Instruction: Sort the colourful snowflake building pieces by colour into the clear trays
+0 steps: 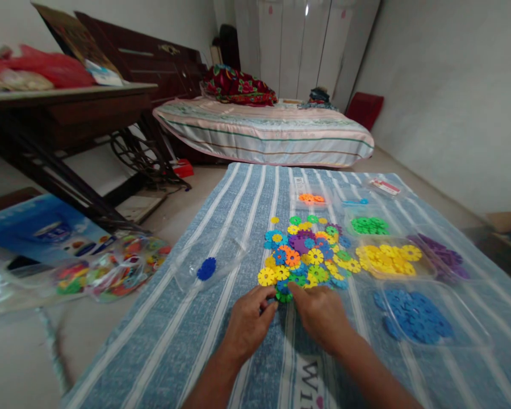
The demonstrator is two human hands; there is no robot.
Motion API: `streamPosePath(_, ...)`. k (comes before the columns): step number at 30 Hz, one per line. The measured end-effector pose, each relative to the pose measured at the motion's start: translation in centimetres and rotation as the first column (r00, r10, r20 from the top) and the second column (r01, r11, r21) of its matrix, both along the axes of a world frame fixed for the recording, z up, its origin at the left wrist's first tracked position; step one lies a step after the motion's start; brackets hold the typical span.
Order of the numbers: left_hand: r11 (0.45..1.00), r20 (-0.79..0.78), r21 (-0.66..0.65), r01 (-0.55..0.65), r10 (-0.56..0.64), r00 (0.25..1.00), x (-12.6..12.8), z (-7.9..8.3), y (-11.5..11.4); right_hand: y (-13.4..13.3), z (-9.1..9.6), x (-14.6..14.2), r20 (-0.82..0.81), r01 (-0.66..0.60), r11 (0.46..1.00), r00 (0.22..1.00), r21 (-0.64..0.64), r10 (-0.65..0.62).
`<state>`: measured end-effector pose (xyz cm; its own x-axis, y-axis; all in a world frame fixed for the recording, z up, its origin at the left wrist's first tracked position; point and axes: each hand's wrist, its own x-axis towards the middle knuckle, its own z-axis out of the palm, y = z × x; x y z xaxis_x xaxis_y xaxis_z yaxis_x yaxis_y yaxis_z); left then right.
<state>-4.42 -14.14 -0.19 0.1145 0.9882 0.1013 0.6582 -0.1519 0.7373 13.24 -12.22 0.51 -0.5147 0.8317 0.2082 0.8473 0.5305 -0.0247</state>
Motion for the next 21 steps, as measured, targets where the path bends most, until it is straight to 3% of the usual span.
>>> streamPosePath(5, 1.000, 0.025, 0.003, 0.001, -0.001, 1.000, -0.1, 0.0, 0.1, 0.4, 0.5, -1.6, 0.080, -0.008, 0.992, 0.997, -0.124, 0.018)
streamPosePath(21, 1.000, 0.040, -0.011, -0.010, 0.010, 0.999, -0.4, -0.4, 0.5, 1.5, 0.3, -2.3, 0.072, -0.022, 0.965, 0.996, -0.263, 0.043)
